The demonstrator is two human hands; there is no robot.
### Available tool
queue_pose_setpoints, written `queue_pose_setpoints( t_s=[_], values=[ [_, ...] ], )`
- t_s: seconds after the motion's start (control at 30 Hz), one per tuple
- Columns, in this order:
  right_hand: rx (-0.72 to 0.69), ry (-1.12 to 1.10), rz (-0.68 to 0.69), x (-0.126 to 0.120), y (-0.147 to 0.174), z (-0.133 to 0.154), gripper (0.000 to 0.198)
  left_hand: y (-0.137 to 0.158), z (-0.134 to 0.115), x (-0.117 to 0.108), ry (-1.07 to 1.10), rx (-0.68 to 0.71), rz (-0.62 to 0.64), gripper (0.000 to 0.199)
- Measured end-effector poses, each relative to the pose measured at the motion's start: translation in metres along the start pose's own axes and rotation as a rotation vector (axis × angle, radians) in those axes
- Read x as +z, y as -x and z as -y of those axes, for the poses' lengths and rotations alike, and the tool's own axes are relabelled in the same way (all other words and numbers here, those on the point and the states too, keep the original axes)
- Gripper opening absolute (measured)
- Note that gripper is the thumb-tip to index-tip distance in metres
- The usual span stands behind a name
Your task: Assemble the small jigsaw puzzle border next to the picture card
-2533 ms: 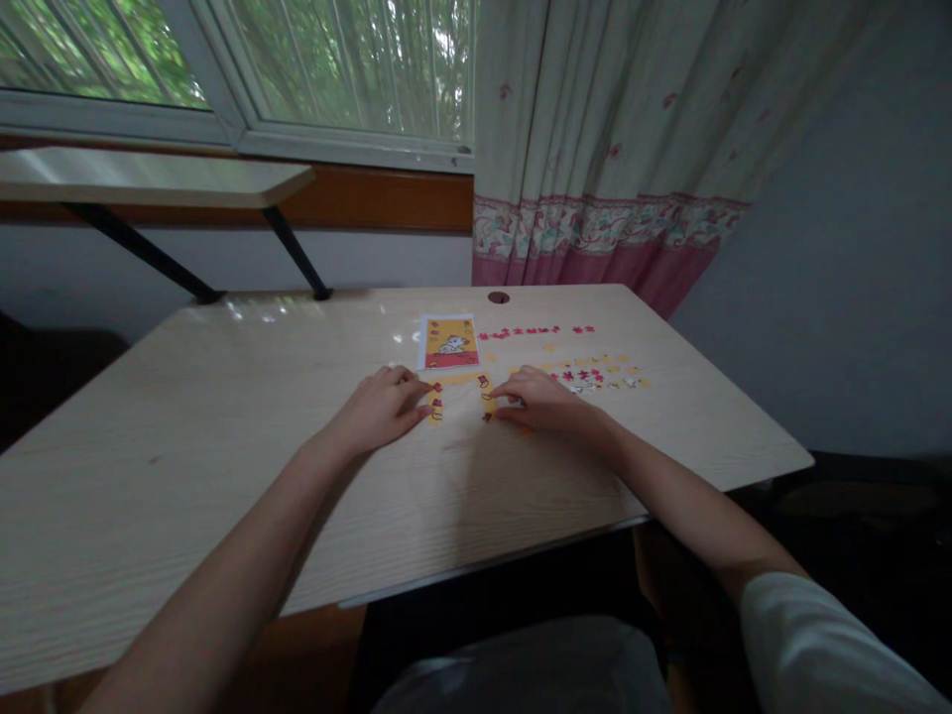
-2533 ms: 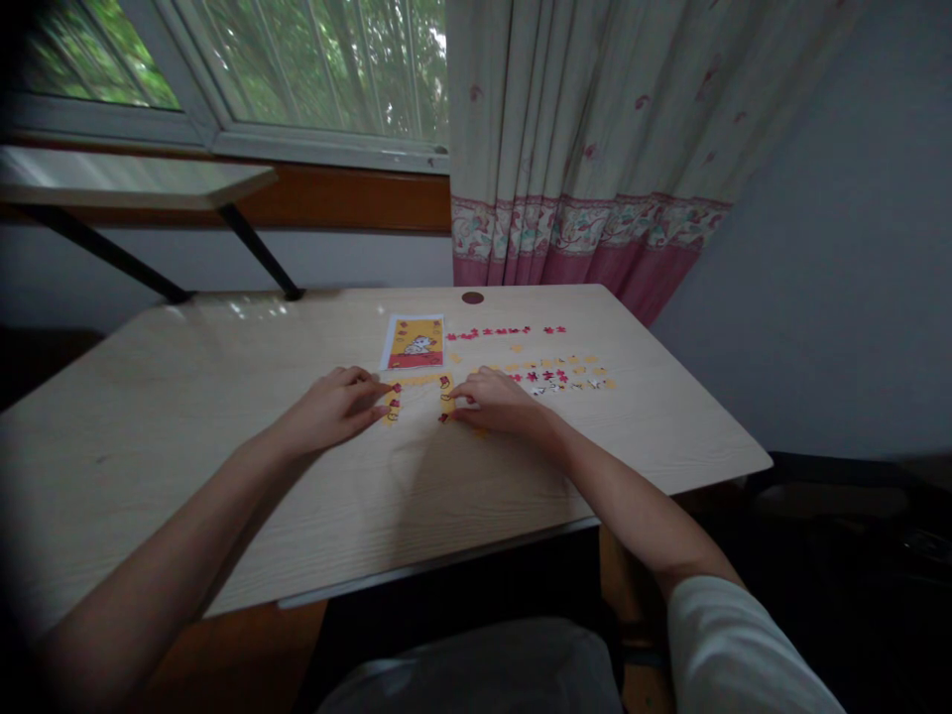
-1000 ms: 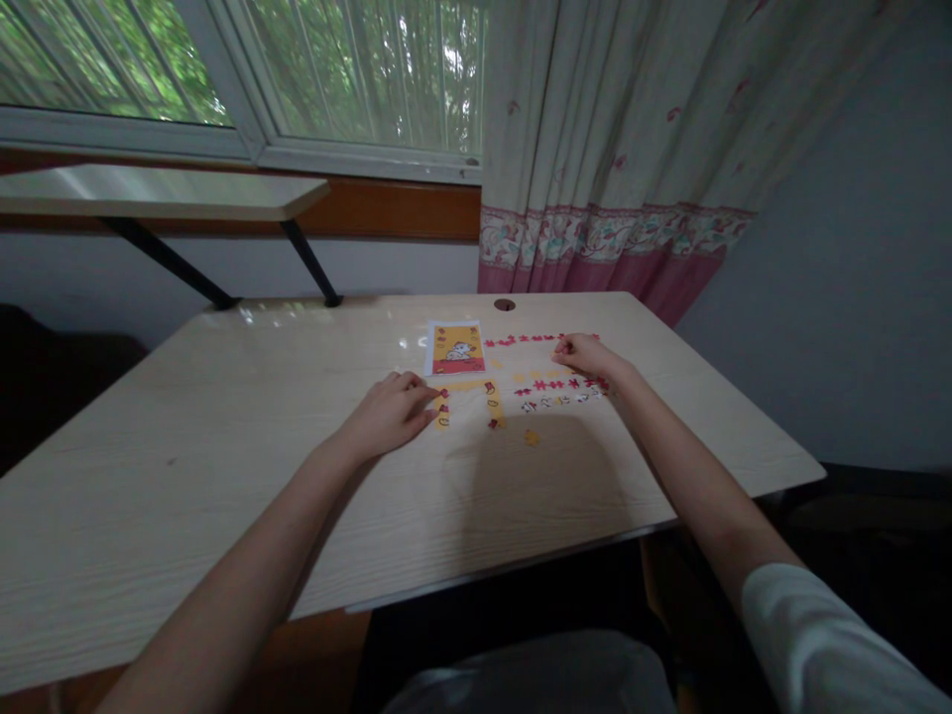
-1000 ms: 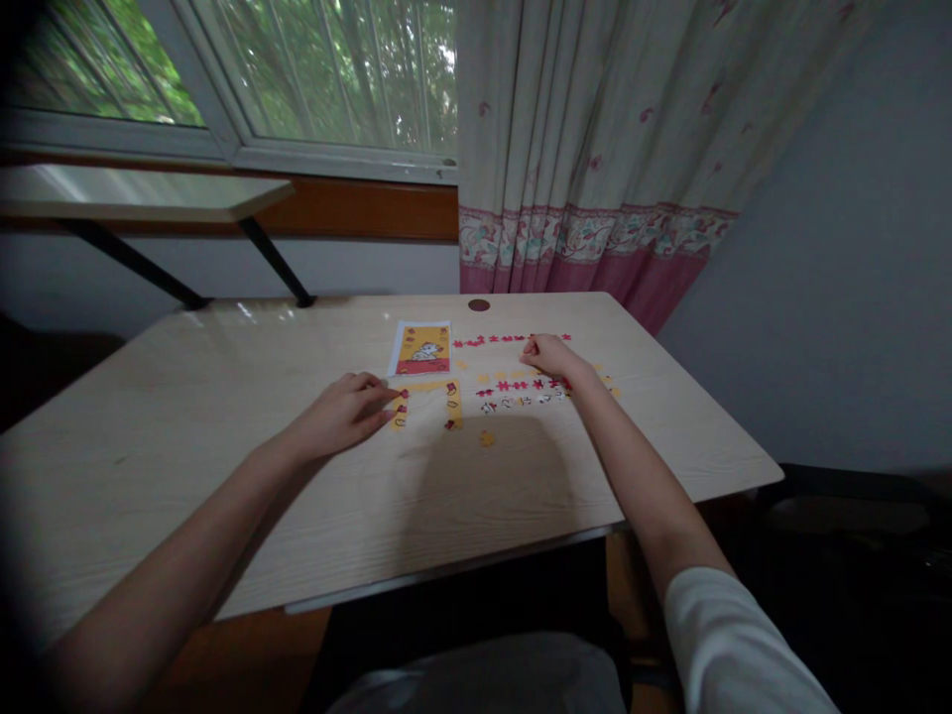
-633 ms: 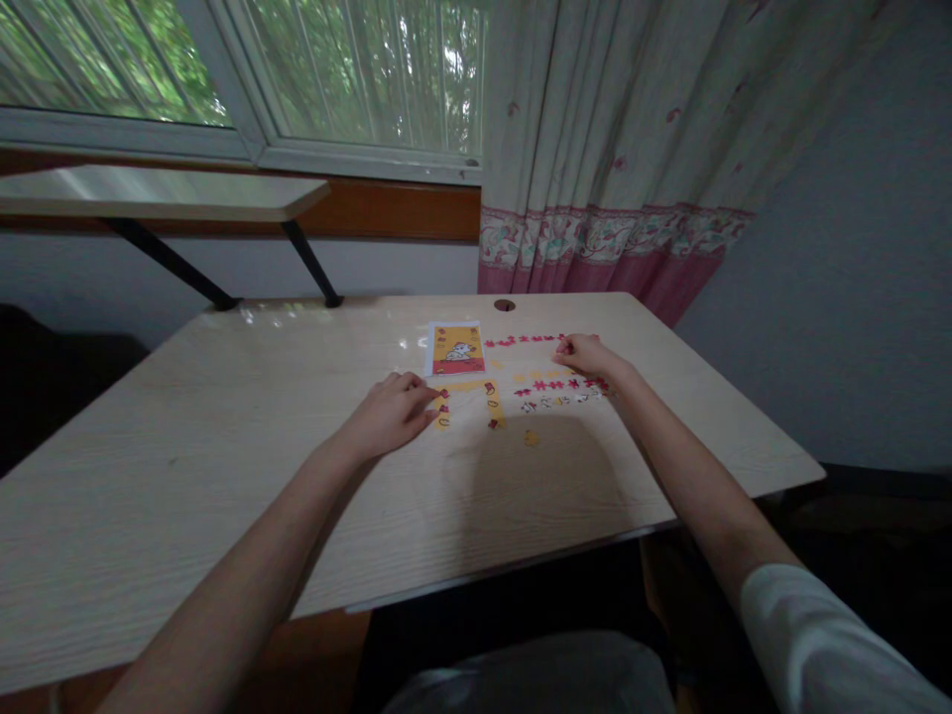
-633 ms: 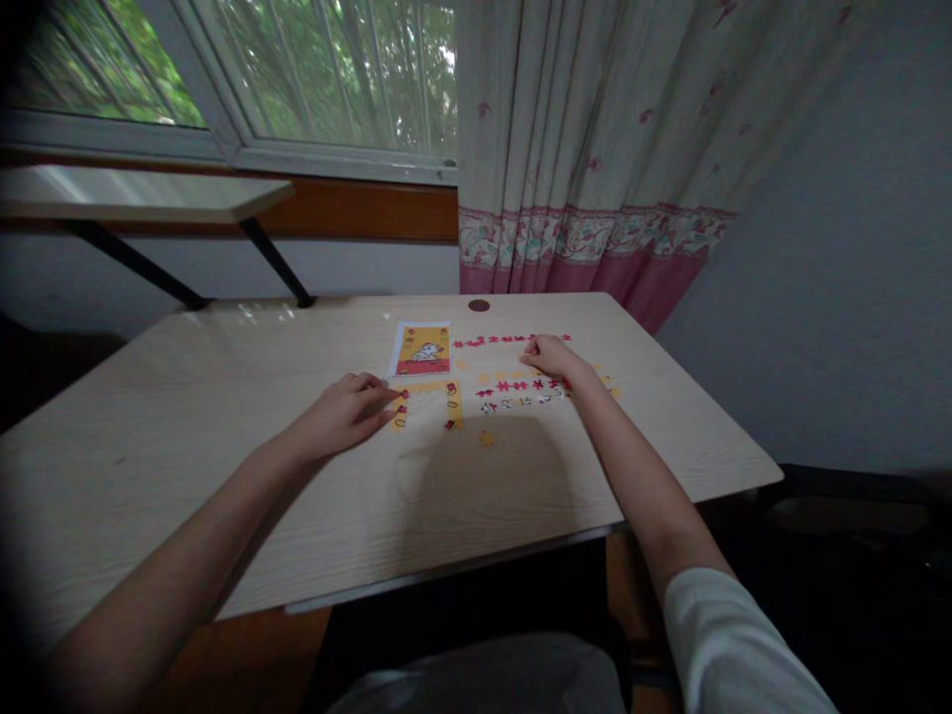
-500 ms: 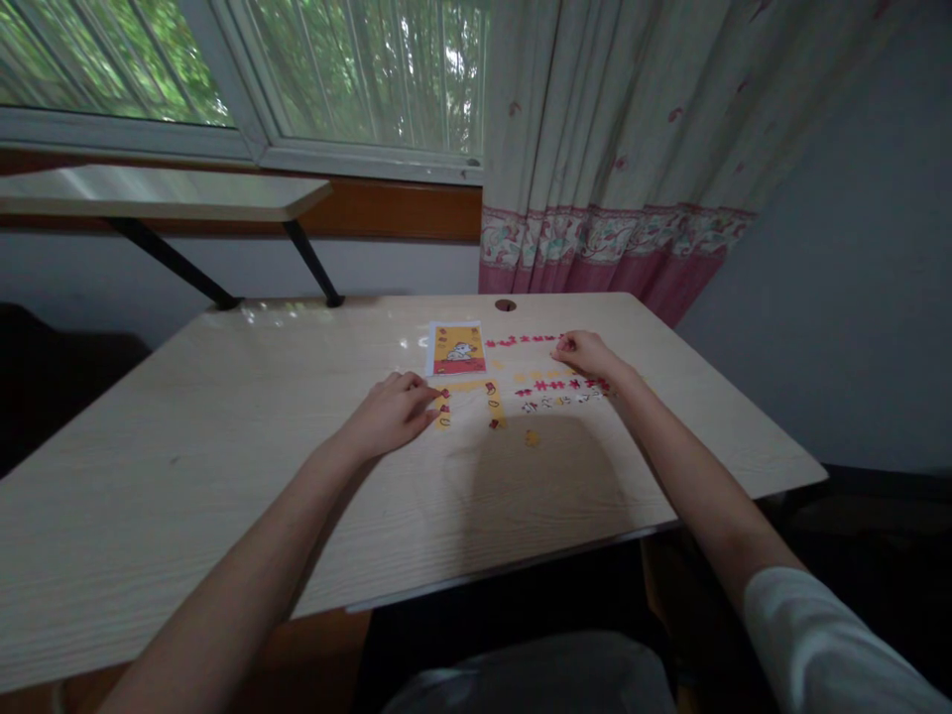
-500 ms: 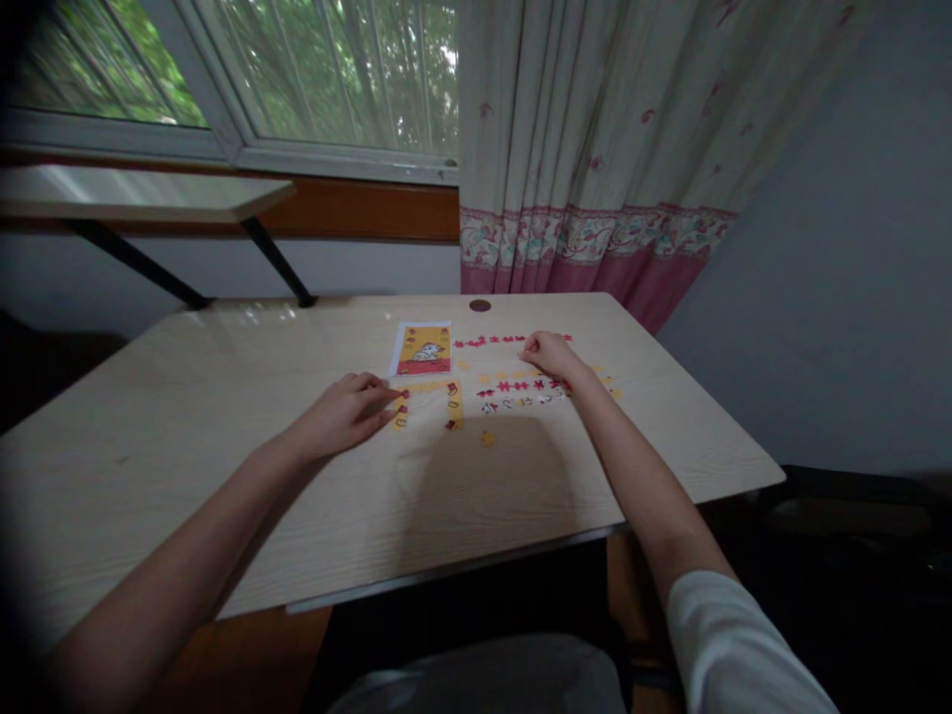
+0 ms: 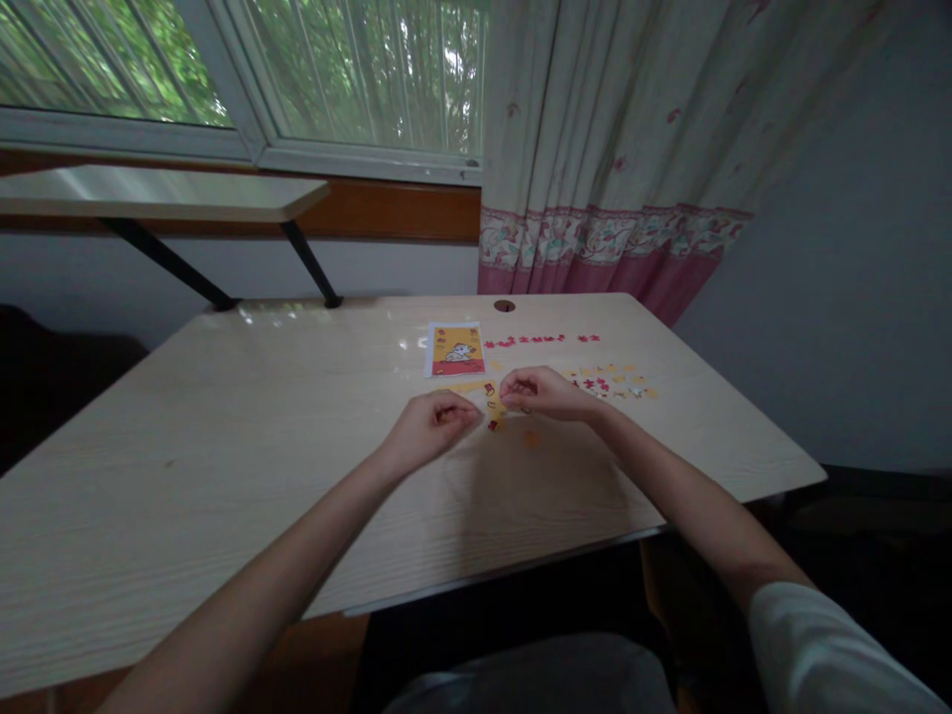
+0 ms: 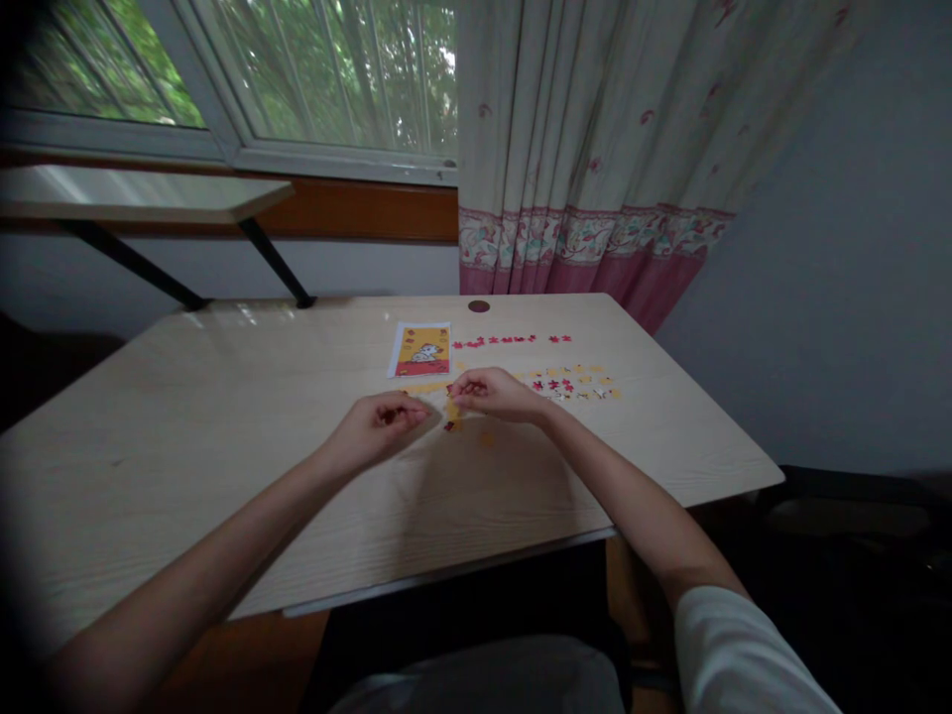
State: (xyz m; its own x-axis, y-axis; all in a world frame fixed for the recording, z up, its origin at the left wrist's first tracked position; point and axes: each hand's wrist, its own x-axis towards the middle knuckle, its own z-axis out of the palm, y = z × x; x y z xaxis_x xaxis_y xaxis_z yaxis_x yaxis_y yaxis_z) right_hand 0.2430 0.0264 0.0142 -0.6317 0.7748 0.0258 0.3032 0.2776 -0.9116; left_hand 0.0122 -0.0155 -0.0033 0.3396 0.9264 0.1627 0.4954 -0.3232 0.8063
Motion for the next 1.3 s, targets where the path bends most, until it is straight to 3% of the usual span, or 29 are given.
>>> queue_pose_setpoints(
  t_s=[0.23,0.4,0.6,0.97,1.3],
  values=[
    [0.004,-0.008,-0.013,0.023,0.000,0.010,0.031,-0.001,0.001,0.009,0.155,-0.040,0.054,0.026],
    [-0.051,-0.003,-0.195,0.027,-0.004,0.001,0.029,-0.001,0.000,0.009,0.220,-0.065,0.001,0.023],
    [-0.153,0.170,-0.408,0.031,-0.004,-0.005,0.022,-0.006,-0.007,0.005,0.354,-0.129,-0.154,0.020],
    [-0.259,0.356,-0.474,0.041,0.000,-0.005,0.019,-0.004,-0.009,0.011,0.462,-0.176,-0.140,0.020],
    [-0.561,0.645,-0.473,0.038,0.000,-0.018,0.026,-0.006,0.001,0.014,0.477,-0.133,-0.126,0.015]
  ],
)
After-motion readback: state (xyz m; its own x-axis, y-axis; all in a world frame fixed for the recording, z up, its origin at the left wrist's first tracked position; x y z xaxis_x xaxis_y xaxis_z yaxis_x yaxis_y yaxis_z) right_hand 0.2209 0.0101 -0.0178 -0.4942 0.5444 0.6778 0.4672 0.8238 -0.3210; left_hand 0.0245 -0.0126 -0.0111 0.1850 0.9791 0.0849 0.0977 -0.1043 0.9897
